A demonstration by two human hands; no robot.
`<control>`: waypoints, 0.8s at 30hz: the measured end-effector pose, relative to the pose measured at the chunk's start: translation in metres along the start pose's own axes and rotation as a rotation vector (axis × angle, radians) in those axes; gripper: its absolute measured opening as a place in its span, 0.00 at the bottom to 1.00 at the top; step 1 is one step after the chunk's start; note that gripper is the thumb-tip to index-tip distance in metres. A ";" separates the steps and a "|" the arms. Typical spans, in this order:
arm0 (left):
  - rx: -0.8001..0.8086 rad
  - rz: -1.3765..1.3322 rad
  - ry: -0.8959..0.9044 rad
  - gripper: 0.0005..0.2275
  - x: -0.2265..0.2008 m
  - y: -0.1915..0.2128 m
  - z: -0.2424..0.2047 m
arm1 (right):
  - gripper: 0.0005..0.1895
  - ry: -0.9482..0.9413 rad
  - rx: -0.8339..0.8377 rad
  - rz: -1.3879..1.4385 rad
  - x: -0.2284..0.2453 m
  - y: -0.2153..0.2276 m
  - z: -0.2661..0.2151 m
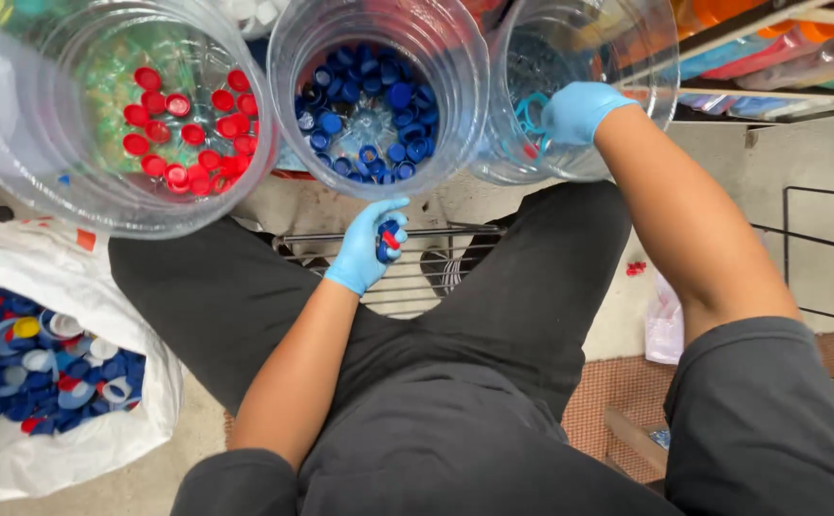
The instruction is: The person sits on the floor and sorts bottle caps from a white sack into clear plastic containers. They pick up caps, separate them by color, and place them into corresponding containers for red and blue caps.
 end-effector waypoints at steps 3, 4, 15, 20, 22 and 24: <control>-0.027 0.051 0.019 0.16 0.020 0.028 0.033 | 0.20 0.052 0.024 -0.123 -0.015 -0.029 0.048; -0.045 0.105 0.020 0.16 0.031 0.040 0.046 | 0.22 0.099 -0.065 -0.123 -0.017 -0.033 0.060; -0.027 -0.017 0.024 0.13 0.009 0.018 0.021 | 0.16 0.170 -0.007 -0.297 0.018 -0.048 0.073; -0.015 -0.049 -0.005 0.13 0.009 0.015 0.024 | 0.17 0.281 0.023 -0.371 0.008 -0.076 0.084; -0.009 -0.059 -0.013 0.12 0.013 0.017 0.030 | 0.22 0.247 0.053 -0.246 -0.009 -0.086 0.094; 0.002 -0.023 -0.003 0.13 0.007 0.014 0.022 | 0.25 0.240 0.064 -0.182 -0.032 -0.091 0.111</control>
Point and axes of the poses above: each hand's wrist, its own z-axis towards the middle knuckle, its own y-axis out of the back of the hand, x = y × z, the point moved 10 cm from there along z, towards the middle knuckle, and after that the axes turned 12 degrees about z, right-handed, at the moved point
